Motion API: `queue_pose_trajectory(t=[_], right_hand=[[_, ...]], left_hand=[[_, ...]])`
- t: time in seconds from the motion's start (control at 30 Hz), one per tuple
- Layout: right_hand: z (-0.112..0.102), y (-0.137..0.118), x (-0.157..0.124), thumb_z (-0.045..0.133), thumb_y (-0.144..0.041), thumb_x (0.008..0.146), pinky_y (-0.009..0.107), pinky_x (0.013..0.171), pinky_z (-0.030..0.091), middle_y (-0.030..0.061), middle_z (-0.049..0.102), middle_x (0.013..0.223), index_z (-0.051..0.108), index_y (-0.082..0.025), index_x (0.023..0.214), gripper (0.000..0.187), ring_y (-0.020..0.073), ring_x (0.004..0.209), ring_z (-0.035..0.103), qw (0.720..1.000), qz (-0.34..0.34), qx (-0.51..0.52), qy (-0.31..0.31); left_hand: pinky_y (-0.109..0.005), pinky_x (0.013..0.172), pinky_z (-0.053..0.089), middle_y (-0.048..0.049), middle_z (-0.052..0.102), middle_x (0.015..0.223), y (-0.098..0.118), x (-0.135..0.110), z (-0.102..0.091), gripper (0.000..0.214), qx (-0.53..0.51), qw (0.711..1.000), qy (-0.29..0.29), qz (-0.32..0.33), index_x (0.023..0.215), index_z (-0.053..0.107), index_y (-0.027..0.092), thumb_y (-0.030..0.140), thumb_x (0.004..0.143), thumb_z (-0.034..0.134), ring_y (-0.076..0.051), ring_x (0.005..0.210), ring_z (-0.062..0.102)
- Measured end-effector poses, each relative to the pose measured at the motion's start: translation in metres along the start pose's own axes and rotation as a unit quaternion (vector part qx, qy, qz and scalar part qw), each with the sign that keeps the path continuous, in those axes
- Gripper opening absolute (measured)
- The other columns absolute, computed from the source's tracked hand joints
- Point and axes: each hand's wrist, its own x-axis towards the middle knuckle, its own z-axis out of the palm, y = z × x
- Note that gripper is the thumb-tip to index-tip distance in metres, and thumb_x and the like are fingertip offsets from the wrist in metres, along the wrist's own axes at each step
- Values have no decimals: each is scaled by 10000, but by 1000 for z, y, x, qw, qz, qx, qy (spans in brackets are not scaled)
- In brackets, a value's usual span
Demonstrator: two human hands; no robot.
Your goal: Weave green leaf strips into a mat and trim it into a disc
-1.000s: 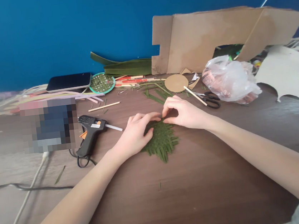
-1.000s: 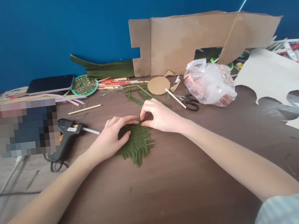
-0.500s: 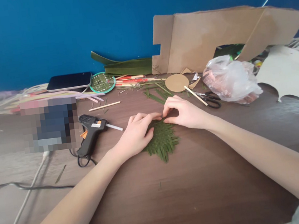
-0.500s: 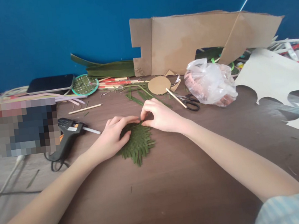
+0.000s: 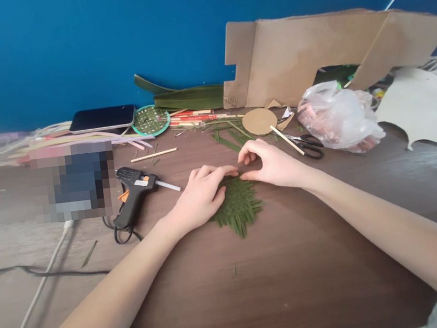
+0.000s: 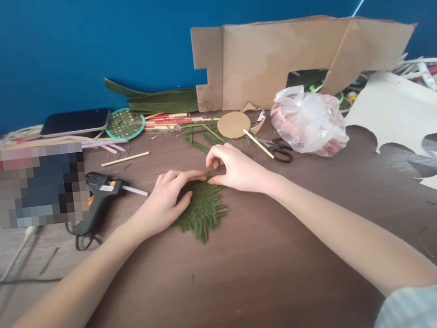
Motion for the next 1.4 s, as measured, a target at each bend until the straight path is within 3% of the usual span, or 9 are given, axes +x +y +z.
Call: queue_pose_trajectory(t=[0.83, 1.07, 1.23, 1.4], right_hand=[[0, 2, 1, 672, -225, 704, 314, 679, 407, 6, 525, 746, 517, -202, 742, 162, 176, 765, 489, 999, -31, -3, -11], [0, -1, 0, 562, -250, 793, 295, 645, 381, 6, 527, 694, 517, -194, 687, 128, 155, 701, 485, 1000, 9, 9, -3], [0, -1, 0, 545, -283, 809, 285, 604, 345, -7, 503, 629, 527, -194, 698, 143, 147, 647, 455, 999, 39, -14, 21], [1, -1, 0, 553, -261, 793, 273, 573, 321, -9, 478, 579, 507, -199, 642, 170, 152, 641, 431, 999, 32, -39, 7]], left_hand=[[-366, 954, 325, -1, 572, 1236, 1, 1, 0, 455, 6, 1000, -7, -9, 1222, 439, 255, 82, 805, 388, -189, 1096, 467], [-361, 949, 327, -7, 579, 1223, 2, 1, -1, 458, 3, 1000, -7, -10, 1225, 436, 243, 74, 803, 385, -185, 1091, 467], [-369, 953, 327, -5, 576, 1236, 3, 1, -2, 476, 3, 1000, -11, -15, 1231, 437, 253, 72, 795, 378, -192, 1098, 468], [-368, 950, 327, 0, 574, 1241, 3, 0, -2, 477, 3, 1000, -13, -15, 1230, 435, 258, 70, 795, 376, -190, 1097, 467]])
